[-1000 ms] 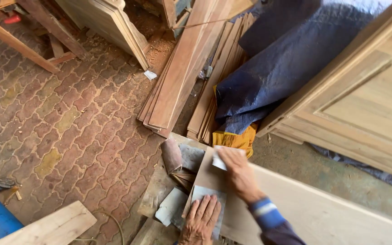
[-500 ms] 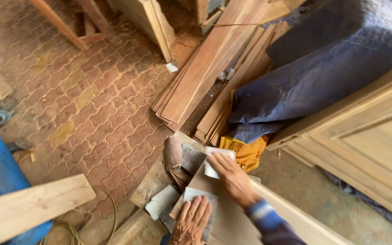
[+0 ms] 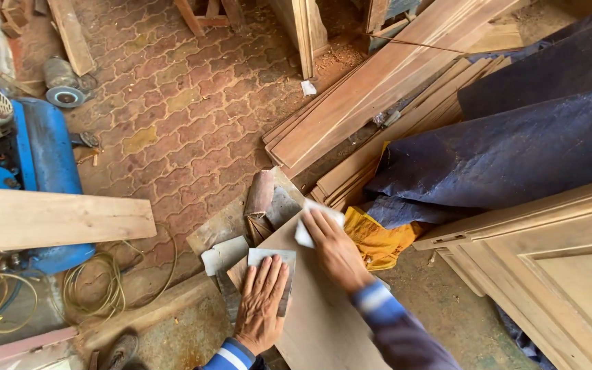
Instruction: Sanding a wooden board using an orbital sander and sandpaper.
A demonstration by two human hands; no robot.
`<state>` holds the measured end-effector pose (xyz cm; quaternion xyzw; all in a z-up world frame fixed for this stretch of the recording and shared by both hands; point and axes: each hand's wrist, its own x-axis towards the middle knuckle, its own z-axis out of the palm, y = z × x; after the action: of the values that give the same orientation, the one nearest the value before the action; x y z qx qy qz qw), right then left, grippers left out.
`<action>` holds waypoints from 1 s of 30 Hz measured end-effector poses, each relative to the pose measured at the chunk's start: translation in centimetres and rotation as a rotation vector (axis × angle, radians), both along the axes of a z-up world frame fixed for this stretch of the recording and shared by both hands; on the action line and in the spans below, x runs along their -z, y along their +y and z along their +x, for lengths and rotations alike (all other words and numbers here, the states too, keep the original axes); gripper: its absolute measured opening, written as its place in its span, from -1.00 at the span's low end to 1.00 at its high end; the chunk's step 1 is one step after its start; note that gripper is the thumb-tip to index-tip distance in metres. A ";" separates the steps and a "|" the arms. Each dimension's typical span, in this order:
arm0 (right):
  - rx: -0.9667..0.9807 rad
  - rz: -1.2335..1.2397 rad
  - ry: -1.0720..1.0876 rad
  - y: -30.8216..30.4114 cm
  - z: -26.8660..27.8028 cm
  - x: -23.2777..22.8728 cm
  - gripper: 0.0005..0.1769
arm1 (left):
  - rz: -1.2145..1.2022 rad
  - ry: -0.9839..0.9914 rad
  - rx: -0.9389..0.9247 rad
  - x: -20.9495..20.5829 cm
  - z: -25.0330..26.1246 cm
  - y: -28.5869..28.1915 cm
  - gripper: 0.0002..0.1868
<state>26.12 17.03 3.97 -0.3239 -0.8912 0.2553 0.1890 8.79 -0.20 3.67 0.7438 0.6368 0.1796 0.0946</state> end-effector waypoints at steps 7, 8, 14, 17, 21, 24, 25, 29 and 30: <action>-0.040 0.041 0.025 -2.3 3.4 -0.1 -0.17 | 0.019 0.046 -0.030 0.2 0.1 0.0 -0.31; -0.022 0.042 0.003 -3.4 4.8 0.6 -0.19 | 0.000 0.040 -0.035 0.5 0.0 -0.1 -0.31; -0.003 0.096 -0.057 -0.4 0.2 2.6 -0.27 | -0.002 0.029 -0.038 0.8 0.4 -0.1 -0.30; -0.017 0.171 -0.061 0.7 -1.7 2.6 -0.28 | 0.005 0.045 -0.038 0.9 0.5 -0.4 -0.31; 0.045 -0.054 -0.059 -2.8 2.9 0.5 -0.22 | 0.023 0.052 -0.046 0.9 0.2 -0.1 -0.31; 0.027 0.124 -0.033 -3.5 4.4 3.7 -0.29 | 0.004 -0.012 -0.062 0.9 0.4 -0.5 -0.31; 0.027 0.118 -0.034 -2.5 2.5 3.3 -0.29 | -0.002 -0.014 -0.061 0.8 0.2 -0.5 -0.31; 0.037 0.170 -0.055 0.7 -3.0 4.2 -0.30 | 0.011 0.016 -0.027 0.5 0.2 0.0 -0.31; 0.072 0.194 -0.043 1.1 -4.2 5.2 -0.35 | 0.010 0.015 -0.019 0.6 0.1 0.0 -0.30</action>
<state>21.91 18.11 -1.25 -0.3415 -0.9033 0.1538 0.2092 8.86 -0.23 3.09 0.7396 0.6436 0.1780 0.0842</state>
